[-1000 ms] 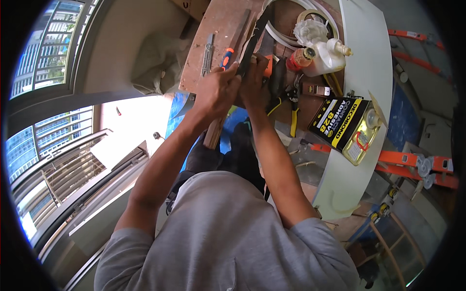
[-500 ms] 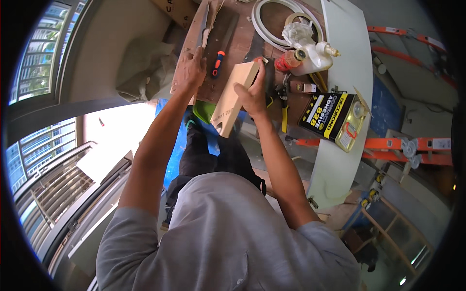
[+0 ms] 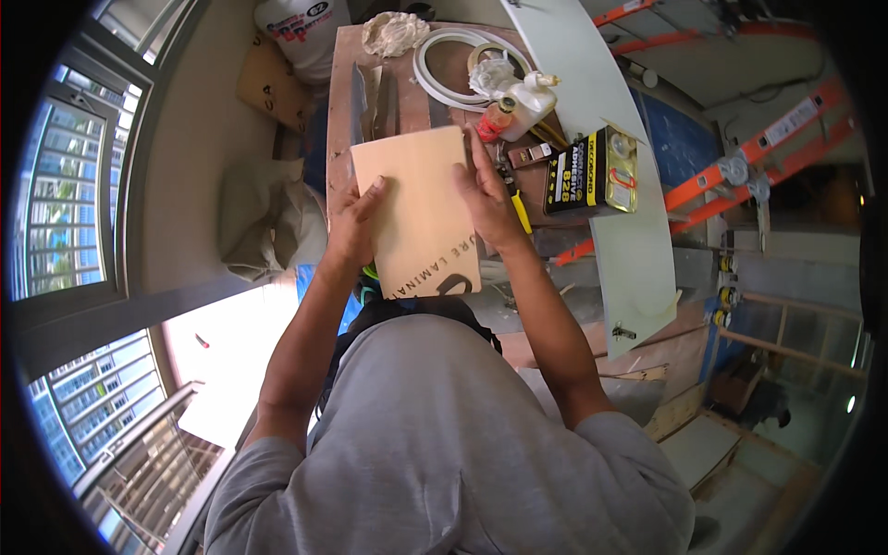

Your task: The person prepares a small piece of laminate wood by using a file to smooth the edges and applying adhesive from a bottle, while checking the fit against another wooden component.

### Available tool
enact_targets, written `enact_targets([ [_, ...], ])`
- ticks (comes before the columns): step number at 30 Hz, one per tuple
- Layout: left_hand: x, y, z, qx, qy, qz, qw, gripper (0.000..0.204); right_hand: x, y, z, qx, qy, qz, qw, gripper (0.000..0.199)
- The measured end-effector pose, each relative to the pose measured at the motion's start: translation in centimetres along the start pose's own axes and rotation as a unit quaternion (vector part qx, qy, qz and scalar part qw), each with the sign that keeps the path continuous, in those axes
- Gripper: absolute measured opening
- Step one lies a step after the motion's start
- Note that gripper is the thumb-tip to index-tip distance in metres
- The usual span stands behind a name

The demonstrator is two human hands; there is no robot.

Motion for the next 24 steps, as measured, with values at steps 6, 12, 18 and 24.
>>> enact_targets([
  [6, 0.0, 3.0, 1.5, -0.028, -0.022, -0.006, 0.999, 0.040, 4.5, -0.6, -1.9, -0.085, 0.075, 0.037, 0.993, 0.044],
  [12, 1.6, 4.1, 1.7, -0.008, -0.044, 0.008, 0.999, 0.041, 6.0, -3.1, -4.9, 0.133, 0.258, 0.128, 0.948, 0.039],
  [18, 2.5, 5.6, 2.2, -0.039, -0.040, -0.023, 0.998, 0.040, 4.5, -2.5, -5.6, 0.158, 0.319, 0.102, 0.929, 0.024],
  [24, 2.4, 6.6, 3.4, -0.035, -0.026, -0.009, 0.999, 0.040, 2.0, -2.3, -5.7, -0.033, 0.232, -0.029, 0.972, 0.024],
])
Point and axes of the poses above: each hand's wrist, its own x-axis away from the middle knuckle, its own z-axis out of the back of the hand, y = z × x, the point moved 4 cm from there along -x, towards the middle knuckle, and after that the axes turned 14 degrees about -z, right-handed, at the moved point
